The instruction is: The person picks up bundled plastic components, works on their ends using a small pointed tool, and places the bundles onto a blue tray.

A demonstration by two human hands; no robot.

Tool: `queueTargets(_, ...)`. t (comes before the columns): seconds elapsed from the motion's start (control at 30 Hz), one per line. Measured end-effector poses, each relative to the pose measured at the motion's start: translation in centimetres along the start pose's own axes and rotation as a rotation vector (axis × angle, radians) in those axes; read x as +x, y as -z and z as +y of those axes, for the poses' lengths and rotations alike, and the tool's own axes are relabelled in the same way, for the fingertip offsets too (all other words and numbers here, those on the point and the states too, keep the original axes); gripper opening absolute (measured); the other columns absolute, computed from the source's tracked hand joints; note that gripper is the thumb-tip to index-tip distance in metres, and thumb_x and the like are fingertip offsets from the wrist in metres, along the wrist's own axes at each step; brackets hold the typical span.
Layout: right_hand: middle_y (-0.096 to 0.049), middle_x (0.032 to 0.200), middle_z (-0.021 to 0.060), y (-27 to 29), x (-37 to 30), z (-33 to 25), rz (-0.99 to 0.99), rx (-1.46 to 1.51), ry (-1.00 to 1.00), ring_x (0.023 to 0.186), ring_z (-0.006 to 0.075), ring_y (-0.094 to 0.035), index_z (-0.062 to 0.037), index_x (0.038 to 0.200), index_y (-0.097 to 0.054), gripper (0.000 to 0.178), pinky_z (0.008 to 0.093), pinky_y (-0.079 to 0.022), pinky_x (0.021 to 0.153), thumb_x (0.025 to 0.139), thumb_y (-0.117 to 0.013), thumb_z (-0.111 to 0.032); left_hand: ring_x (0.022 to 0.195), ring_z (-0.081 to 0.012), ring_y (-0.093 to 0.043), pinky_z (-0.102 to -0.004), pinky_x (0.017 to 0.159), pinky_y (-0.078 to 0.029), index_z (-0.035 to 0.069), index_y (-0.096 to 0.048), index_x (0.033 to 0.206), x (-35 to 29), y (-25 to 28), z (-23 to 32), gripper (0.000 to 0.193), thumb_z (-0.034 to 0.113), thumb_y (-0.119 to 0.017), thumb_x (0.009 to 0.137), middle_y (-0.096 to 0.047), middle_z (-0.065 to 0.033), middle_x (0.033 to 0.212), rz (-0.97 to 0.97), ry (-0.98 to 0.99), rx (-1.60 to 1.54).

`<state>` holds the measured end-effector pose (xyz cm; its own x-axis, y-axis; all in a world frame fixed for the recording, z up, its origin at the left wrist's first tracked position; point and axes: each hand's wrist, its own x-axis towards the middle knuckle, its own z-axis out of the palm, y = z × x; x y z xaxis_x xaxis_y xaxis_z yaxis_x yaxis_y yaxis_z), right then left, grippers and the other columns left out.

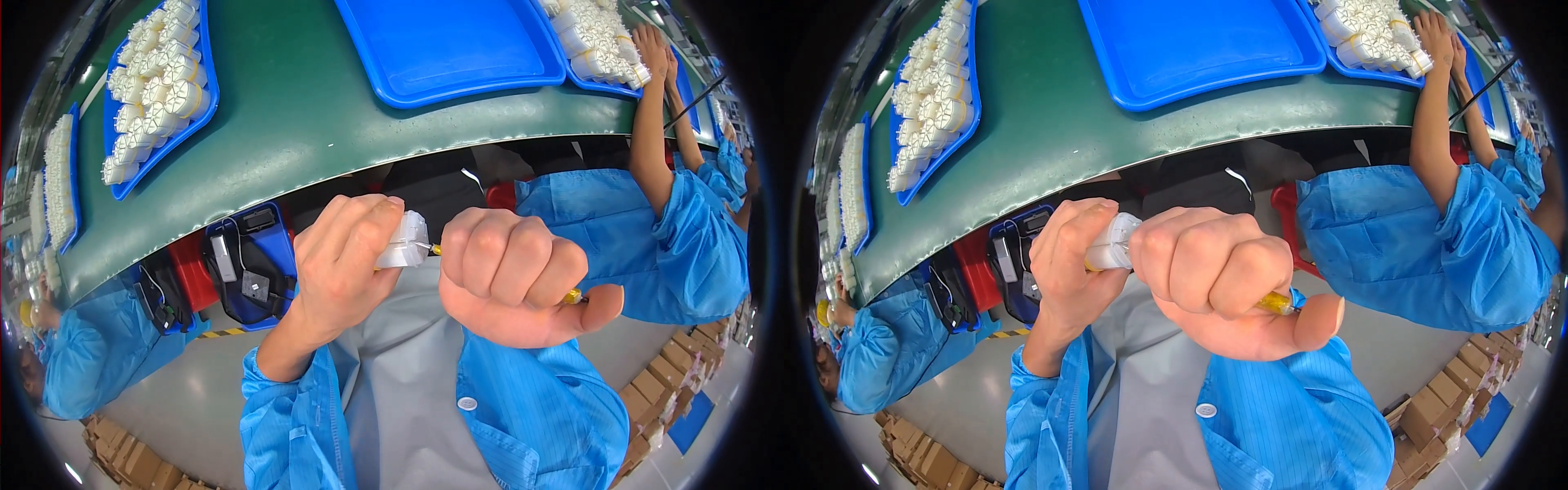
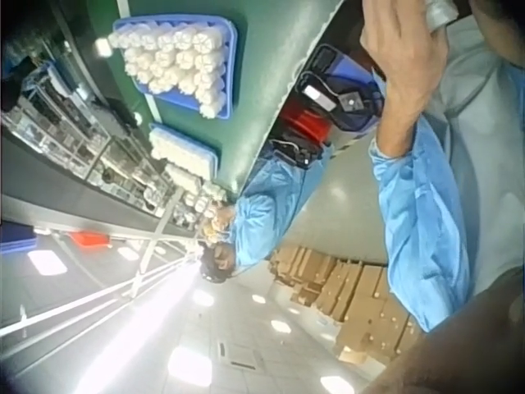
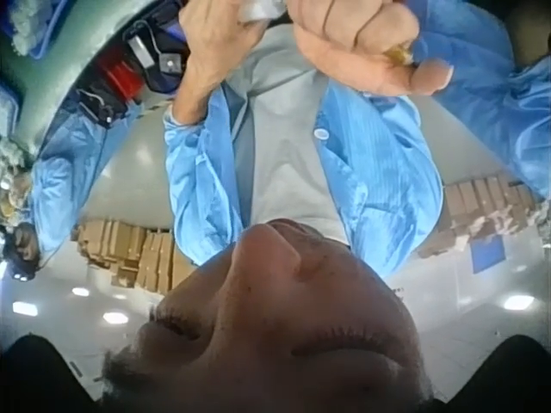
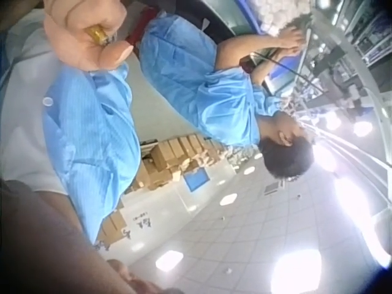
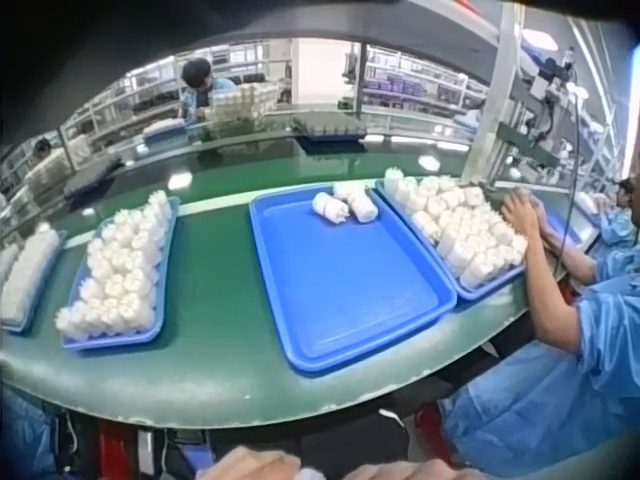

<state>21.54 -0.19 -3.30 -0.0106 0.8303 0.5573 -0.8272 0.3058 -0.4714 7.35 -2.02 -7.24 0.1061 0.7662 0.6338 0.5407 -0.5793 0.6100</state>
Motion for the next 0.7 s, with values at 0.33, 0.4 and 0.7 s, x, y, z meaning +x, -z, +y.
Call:
queueTargets(0.33, -0.038, 0.053, -0.0015, -0.6, -0.7, 0.3, -0.014, -0.153, -0.085, 0.042, 0.0135, -0.027, -0.0141, 0.061, -0.032, 0.06, 0.0306, -0.022, 0.043, 0.097, -0.028, -0.062, 0.066, -0.025, -0.06, -0.0313, 0.052, -0.047, 0.001, -0.062, 0.097, -0.7, 0.0, -0.2, 0.044, -0.006, -0.074, 0.055, -0.064, -0.0112, 0.086, 0.01, -0.007, 0.06)
queueTargets(0.4, -0.039, 0.056, 0.0009, 0.1, -0.8, 0.6, 0.0, -0.033, -0.114, 0.046, 0.0151, -0.026, -0.012, 0.063, -0.034, 0.063, 0.032, -0.024, 0.047, 0.097, -0.025, -0.065, 0.066, -0.0243, -0.06, -0.031, 0.052, -0.047, 0.001, -0.062, 0.097, -0.7, 0.0, -0.5, 0.043, -0.006, -0.073, 0.056, -0.064, -0.0103, 0.085, -0.01, -0.016, 0.073)
queueTargets(0.7, -0.037, 0.062, 0.0003, 1.7, 0.1, 0.9, 0.089, 0.188, -0.148, 0.055, 0.017, -0.029, -0.0123, 0.067, -0.035, 0.064, 0.0341, -0.026, 0.057, 0.094, -0.032, -0.07, 0.073, -0.0295, -0.064, -0.0371, 0.06, -0.051, 0.002, -0.061, 0.099, -0.3, 0.5, 0.3, 0.037, -0.002, -0.073, 0.064, -0.062, -0.0115, 0.087, -0.112, 0.304, -0.153)
